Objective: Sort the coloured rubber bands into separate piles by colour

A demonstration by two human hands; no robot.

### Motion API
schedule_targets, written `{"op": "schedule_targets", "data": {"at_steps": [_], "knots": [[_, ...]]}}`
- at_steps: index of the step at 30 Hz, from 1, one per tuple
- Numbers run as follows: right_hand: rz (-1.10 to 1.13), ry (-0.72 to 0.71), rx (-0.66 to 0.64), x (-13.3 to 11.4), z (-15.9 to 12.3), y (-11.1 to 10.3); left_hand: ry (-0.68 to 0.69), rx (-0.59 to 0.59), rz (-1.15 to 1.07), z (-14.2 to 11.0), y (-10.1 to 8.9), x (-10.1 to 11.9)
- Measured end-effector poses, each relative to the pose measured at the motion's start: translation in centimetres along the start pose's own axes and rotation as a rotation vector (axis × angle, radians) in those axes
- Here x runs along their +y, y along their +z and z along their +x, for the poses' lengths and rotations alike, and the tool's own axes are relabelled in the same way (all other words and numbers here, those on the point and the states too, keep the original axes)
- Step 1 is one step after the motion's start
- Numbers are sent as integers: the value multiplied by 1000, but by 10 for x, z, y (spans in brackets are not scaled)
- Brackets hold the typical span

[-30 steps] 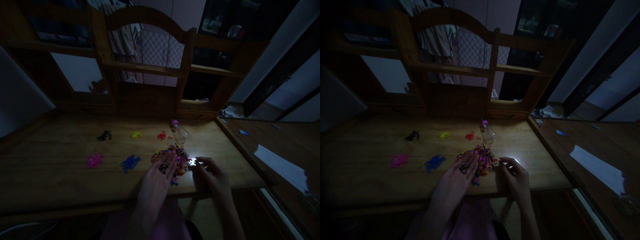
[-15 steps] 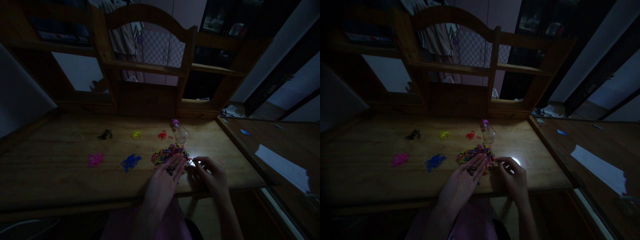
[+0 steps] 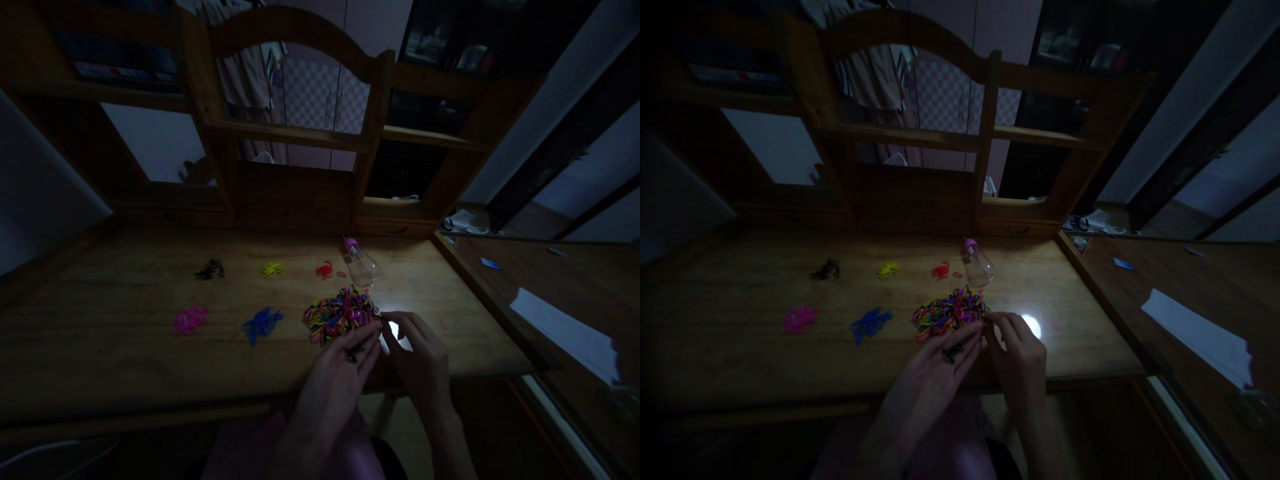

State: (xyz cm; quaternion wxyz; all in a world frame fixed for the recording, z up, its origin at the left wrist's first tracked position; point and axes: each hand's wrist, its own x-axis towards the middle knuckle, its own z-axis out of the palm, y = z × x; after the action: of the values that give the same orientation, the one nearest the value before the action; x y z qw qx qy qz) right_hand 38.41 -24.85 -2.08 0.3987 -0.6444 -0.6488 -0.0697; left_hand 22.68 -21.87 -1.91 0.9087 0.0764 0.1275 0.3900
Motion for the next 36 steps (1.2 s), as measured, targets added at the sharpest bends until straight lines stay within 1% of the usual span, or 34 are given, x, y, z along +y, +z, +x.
{"op": "schedule_targets", "data": {"at_steps": [3,7,9,15,18,20,22,25,27,29,31,33,35,36], "knots": [[-61,-62,-10,-2,-1,0,-6,40,19,-1,5,2],[-71,-104,-13,-3,-1,0,-10,39,50,-4,8,7],[-75,-76,-3,-2,-1,0,-28,41,38,-5,7,10],[-142,104,104,4,3,-2,-30,89,-10,-8,3,20],[-106,134,104,5,5,-5,-52,89,-64,-6,5,24],[-19,136,76,2,4,-7,-50,71,-54,-5,7,24],[98,115,27,-5,3,-10,-22,64,4,-4,10,23],[230,21,-40,-20,1,-10,10,82,105,-3,13,20],[248,-59,-68,-29,0,-8,13,101,149,-4,13,19],[231,-108,-110,-36,0,-7,-19,158,198,-5,11,18],[221,-121,-156,-39,0,-8,-57,187,120,-5,8,18],[228,-96,-169,-42,1,-13,-71,164,-44,-5,7,19],[236,-40,-129,-42,2,-18,-25,124,-175,-5,6,22],[234,-6,-97,-40,3,-21,2,131,-186,-6,5,24]]}}
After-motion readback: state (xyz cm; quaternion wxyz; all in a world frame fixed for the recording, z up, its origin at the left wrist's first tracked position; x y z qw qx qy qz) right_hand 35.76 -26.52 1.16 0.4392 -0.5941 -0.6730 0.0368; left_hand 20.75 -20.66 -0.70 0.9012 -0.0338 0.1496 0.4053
